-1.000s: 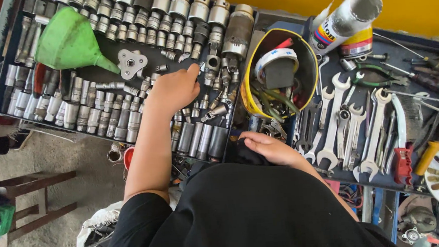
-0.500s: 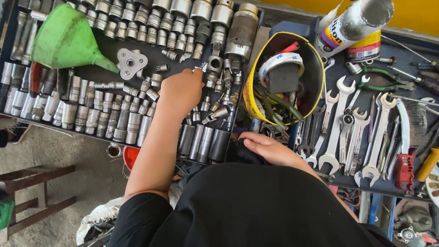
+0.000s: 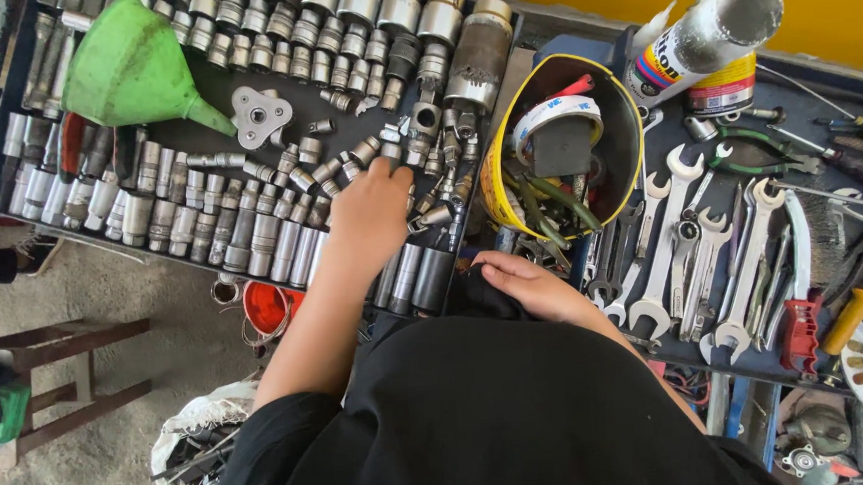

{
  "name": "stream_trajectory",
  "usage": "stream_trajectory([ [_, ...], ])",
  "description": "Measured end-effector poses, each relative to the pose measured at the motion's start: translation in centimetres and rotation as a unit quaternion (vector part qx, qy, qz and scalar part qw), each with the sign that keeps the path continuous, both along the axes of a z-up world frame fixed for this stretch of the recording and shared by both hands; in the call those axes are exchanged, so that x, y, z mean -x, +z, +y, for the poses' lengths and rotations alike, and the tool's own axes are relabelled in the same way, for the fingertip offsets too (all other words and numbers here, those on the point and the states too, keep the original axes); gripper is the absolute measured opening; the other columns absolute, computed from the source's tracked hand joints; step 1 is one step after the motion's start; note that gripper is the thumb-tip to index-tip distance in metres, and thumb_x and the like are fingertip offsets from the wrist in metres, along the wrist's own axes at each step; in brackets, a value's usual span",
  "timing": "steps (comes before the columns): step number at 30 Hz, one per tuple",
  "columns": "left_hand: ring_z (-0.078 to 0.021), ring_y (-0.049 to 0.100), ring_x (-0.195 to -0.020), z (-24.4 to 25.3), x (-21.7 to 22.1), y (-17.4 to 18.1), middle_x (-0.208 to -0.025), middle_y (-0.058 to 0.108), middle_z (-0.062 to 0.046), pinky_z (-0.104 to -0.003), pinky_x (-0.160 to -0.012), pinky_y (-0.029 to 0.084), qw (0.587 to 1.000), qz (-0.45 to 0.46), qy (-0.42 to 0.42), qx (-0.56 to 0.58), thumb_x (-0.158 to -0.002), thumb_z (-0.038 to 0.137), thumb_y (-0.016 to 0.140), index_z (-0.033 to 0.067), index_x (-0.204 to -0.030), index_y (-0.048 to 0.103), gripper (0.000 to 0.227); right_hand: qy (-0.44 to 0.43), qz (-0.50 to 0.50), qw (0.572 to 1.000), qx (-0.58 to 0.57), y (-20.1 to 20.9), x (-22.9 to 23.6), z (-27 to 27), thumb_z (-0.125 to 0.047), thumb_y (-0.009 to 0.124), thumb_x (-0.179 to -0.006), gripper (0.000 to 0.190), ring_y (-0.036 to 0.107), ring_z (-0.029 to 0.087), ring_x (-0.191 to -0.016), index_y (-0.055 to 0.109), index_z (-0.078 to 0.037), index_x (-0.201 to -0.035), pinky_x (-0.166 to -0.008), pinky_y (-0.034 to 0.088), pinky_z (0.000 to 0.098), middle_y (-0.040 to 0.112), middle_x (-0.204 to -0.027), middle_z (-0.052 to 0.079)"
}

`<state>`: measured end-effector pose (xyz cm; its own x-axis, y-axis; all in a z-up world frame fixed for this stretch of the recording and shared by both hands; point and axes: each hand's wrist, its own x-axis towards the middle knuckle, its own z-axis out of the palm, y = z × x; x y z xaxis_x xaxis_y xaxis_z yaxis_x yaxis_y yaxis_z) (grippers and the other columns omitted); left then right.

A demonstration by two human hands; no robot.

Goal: Picking up and wiping down various metal tool sockets at a workbench.

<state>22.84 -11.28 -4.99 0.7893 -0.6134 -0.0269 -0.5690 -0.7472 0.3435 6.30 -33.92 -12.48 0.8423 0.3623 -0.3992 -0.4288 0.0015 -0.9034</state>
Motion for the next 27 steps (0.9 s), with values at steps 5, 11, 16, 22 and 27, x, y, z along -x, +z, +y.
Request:
stream_trajectory([
  [5,-0.039,0.066,-0.094,0.0,0.4,-0.1,-0.105,0.062,-0.017,-0.05,-0.073,0.054,1.0,0.008,0.026,0.012,-0.078,0.002,0.067,0.0036,-0.104,0.062,0.026,-0.008,0.025,1.0,0.011,-0.4,0.0,0.2,-0.038,0.05,-0.106,0.041,0.055,0.011,-0.107,0.062,-0.003,-0.125,-0.098,0.044,0.0251,0.064,-0.112,0.001],
  [11,-0.0386,0.066,-0.095,-0.3,0.2,-0.1,-0.105,0.062,-0.017,-0.05,-0.074,0.054,0.999,0.027,0.02,-0.007,-0.075,0.005,0.073,0.0028,-0.102,0.062,0.03,-0.028,0.046,0.998,0.023,-1.8,0.4,-0.1,-0.04,0.053,-0.104,0.046,0.056,0.012,-0.109,0.062,-0.003,-0.13,-0.098,0.044,0.026,0.065,-0.115,0.003],
  [16,-0.0379,0.066,-0.098,-0.4,0.1,0.5,-0.106,0.063,-0.016,-0.051,-0.075,0.054,0.999,0.039,0.018,-0.024,-0.075,0.009,0.077,0.0029,-0.101,0.063,0.03,-0.039,0.049,0.997,0.04,-2.0,0.4,-0.2,-0.041,0.053,-0.103,0.049,0.057,0.013,-0.11,0.061,-0.003,-0.134,-0.099,0.044,0.0265,0.066,-0.117,0.004],
  [22,-0.0374,0.066,-0.099,-0.7,-0.3,1.2,-0.105,0.064,-0.015,-0.05,-0.077,0.053,0.998,0.054,0.016,-0.005,-0.077,0.019,0.081,0.0032,-0.099,0.064,0.032,-0.056,0.057,0.996,0.046,-2.5,0.6,-0.2,-0.038,0.054,-0.103,0.047,0.057,0.012,-0.112,0.061,-0.004,-0.134,-0.1,0.044,0.0257,0.067,-0.119,0.003],
  [27,-0.039,0.066,-0.095,-2.2,-1.2,0.4,-0.104,0.063,-0.017,-0.05,-0.073,0.054,0.994,-0.006,0.099,0.051,-0.087,0.027,0.079,0.0004,-0.101,0.065,0.033,-0.057,0.029,0.998,0.023,-2.5,0.6,-0.1,-0.037,0.054,-0.106,0.045,0.057,0.013,-0.11,0.063,-0.001,-0.131,-0.099,0.044,0.0263,0.067,-0.116,0.004],
])
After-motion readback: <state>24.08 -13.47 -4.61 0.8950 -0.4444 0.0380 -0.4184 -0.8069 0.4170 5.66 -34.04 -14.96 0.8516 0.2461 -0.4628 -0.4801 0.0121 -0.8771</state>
